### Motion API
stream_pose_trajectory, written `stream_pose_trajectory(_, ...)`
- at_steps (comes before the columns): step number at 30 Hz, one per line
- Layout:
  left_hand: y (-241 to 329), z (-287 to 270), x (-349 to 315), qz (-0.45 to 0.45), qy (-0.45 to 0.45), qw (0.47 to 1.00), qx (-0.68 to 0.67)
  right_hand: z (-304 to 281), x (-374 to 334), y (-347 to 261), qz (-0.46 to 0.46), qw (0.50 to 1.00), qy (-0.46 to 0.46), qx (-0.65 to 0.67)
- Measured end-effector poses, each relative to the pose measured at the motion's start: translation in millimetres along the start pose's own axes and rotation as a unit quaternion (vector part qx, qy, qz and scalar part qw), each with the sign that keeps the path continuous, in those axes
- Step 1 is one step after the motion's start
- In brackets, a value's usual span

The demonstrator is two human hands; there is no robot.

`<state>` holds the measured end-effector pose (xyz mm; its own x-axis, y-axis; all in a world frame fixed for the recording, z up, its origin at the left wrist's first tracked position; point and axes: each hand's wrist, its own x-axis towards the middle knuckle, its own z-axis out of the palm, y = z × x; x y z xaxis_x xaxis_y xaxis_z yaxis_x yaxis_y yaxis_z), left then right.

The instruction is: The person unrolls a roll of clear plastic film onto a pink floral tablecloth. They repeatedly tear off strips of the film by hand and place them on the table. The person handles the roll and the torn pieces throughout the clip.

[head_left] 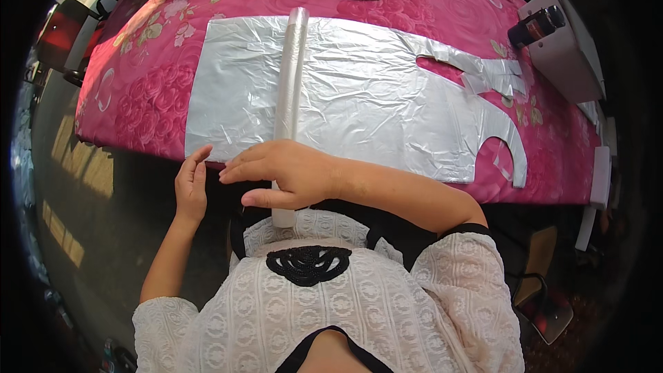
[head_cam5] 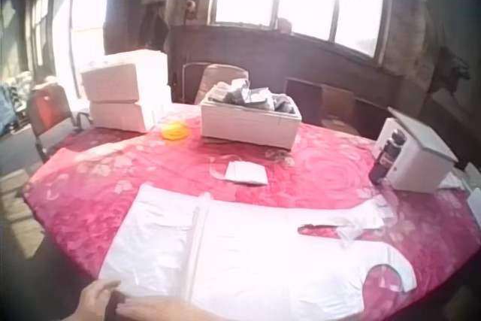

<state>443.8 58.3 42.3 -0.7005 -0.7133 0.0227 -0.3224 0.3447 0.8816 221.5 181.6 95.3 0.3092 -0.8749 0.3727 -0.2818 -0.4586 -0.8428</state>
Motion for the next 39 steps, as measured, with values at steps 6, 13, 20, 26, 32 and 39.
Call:
stream_pose_trajectory(6, -16, -15, -43, -0.051, -0.015, 0.998, -0.017, -15, 2, 86, 0.051, 0.921, -0.011, -0.386)
stream_pose_trajectory(13, -29, -11, -43, -0.249, -0.001, 0.940, -0.232, 29, 100, 114, 0.070, 0.915, -0.103, -0.384)
stream_pose_trajectory(20, -34, -3, -30, -0.318, -0.017, 0.936, -0.150, 104, 134, 117, 0.204, 0.905, 0.249, -0.277)
stream_pose_trajectory(26, 12, 8, -18, -0.286, -0.165, 0.846, -0.419, 47, 103, 71, 0.202, 0.822, 0.423, 0.323)
stream_pose_trajectory(32, 49, 49, 19, -0.208, -0.305, 0.781, -0.503, -27, 66, 23, 0.192, 0.784, 0.367, 0.463)
stream_pose_trajectory(39, 93, 78, 37, -0.200, -0.323, 0.835, -0.398, -56, 26, 5, 0.177, 0.809, 0.398, 0.395)
